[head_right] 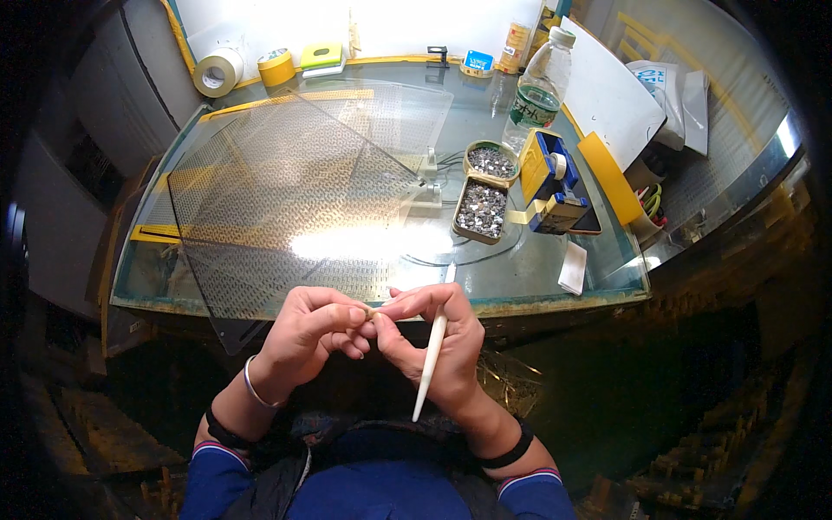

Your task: Handling, aligning, and securing metal mesh sheets using small components and hand tools on a glass-topped workbench.

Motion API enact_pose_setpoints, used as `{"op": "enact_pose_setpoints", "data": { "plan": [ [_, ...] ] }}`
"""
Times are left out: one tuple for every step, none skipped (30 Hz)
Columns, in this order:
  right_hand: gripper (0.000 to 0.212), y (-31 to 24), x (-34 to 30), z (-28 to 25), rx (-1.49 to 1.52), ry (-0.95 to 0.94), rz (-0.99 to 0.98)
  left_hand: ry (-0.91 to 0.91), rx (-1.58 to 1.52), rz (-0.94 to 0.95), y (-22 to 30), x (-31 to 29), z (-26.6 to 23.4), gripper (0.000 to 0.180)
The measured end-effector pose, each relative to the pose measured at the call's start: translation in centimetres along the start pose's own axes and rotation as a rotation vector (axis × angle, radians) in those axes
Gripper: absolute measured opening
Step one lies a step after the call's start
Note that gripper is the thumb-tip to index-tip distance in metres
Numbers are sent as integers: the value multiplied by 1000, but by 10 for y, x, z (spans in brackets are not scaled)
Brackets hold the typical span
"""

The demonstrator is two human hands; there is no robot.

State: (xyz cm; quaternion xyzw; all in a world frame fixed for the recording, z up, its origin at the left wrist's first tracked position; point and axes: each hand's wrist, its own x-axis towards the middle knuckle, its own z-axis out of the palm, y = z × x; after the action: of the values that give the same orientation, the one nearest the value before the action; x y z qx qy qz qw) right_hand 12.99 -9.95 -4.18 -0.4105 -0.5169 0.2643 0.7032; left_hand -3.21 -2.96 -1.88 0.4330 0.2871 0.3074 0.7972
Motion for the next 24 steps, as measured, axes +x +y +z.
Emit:
{"op": "enact_pose_setpoints", "data": {
  "plan": [
    [28,1,0,-1,77,12,71,4,-90,-92,1,0,-1,19],
    [27,2,0,-2,154,24,142,5,-90,-91,0,1,-2,19],
    [27,3,0,-3,155,22,142,13,-115,-113,0,1,-4,20],
    [27,4,1,-6,188,73,137,18,-140,-137,0,1,-5,21],
    [27,5,1,-8,222,124,132,18,-141,-137,0,1,-5,21],
    [26,4,1,-10,240,156,129,15,-147,-138,1,1,-5,21],
    [27,5,2,-12,215,171,83,15,-153,-138,1,0,-5,22],
    [26,6,2,-15,189,192,75,17,-153,-139,2,-1,-3,22],
    [26,7,2,-20,163,213,67,47,-115,-124,5,-2,1,19],
    [26,8,4,-26,86,232,22,73,-75,-108,7,-2,4,17],
    [26,9,6,-34,10,253,-23,70,-70,-107,9,-3,2,17],
    [26,11,8,-42,-49,281,-74,41,-102,-116,13,-5,-4,15],
    [26,12,9,-53,-82,308,-105,7,-136,-129,15,-5,-4,14],
    [27,12,11,-62,-94,352,-100,75,-47,-117,23,-6,3,12],
    [27,11,12,-69,-106,397,-96,61,-5,-85,29,-5,3,19],
    [27,8,14,-73,-97,412,-101,33,94,-54,36,-1,3,21],
    [27,6,13,-77,-108,427,-110,1,192,-22,43,6,5,24],
    [27,4,12,-79,-116,418,-95,9,332,30,51,15,15,26],
    [27,4,11,-80,-117,407,-81,-9,337,30,55,29,22,26],
    [26,1,10,-81,-139,386,-86,-71,538,95,61,43,29,29],
    [25,0,8,-85,-189,365,-109,-134,737,162,66,57,37,31],
    [25,-1,7,-90,-224,351,-132,-144,746,173,67,71,45,31],
    [25,-3,5,-95,-263,337,-152,-172,1011,332,64,87,51,31],
    [25,-7,4,-99,-267,344,-164,-197,1272,497,62,101,57,32]
  ]
}}
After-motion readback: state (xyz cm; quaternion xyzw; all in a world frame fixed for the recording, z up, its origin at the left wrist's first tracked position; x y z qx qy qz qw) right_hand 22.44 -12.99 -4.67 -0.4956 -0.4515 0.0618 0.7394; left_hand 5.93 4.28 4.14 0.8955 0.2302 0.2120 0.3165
